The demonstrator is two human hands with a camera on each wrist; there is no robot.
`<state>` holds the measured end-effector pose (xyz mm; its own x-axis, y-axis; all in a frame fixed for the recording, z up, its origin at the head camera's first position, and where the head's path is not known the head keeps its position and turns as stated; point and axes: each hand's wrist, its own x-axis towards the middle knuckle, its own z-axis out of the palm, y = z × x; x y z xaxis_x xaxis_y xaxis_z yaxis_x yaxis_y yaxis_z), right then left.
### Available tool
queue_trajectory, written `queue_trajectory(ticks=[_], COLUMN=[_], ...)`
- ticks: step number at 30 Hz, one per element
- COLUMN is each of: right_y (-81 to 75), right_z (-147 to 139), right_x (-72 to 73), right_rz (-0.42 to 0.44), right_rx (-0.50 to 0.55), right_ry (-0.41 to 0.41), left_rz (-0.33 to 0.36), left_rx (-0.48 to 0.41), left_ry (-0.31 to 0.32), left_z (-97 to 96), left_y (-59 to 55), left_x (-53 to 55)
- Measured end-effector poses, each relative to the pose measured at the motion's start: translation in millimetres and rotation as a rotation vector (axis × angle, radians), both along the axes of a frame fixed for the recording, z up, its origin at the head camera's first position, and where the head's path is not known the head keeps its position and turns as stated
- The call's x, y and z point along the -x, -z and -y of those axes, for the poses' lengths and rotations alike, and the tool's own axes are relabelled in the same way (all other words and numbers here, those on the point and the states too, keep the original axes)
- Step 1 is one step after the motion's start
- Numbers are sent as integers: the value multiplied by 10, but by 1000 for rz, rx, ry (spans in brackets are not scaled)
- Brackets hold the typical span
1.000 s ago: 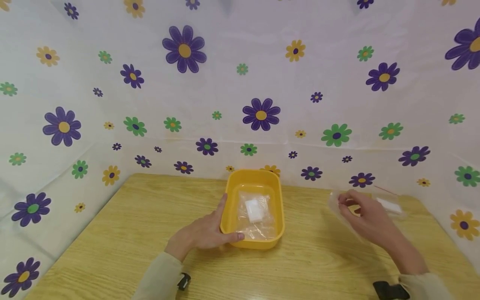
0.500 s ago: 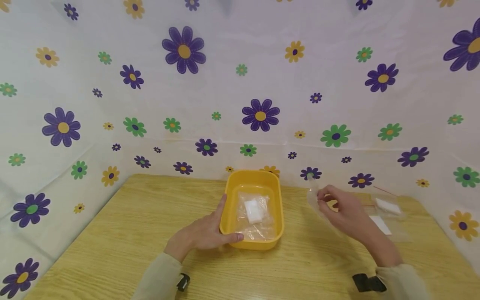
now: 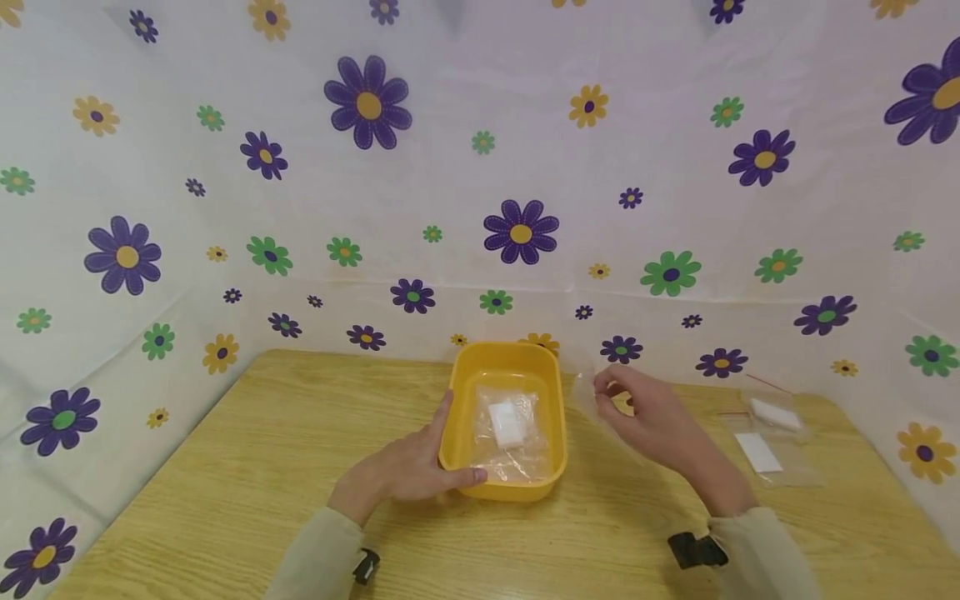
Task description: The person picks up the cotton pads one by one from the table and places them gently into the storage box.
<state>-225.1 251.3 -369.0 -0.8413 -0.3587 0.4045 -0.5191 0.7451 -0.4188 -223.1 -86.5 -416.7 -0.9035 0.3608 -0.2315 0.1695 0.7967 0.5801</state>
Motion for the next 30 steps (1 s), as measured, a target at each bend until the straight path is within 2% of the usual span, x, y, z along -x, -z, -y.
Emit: queue_trajectory(ticks=[12,19,25,30], right_y=[-28,1,20,69], right_z=[296,437,583,727], right_x=[117,212,286,388], right_rz=[56,15,-35,-31], right_rx=[-4,-40,-110,-247], right_ry=[-52,-122,-170,-162], left_rz=[-9,0,6,3], left_rx=[-12,-9,-17,-14], left_ry=[20,10,17,23], left_z=[-1,13,26,17], left_y=[-7,-3,-1,-5], left_x=[14,8,3,8])
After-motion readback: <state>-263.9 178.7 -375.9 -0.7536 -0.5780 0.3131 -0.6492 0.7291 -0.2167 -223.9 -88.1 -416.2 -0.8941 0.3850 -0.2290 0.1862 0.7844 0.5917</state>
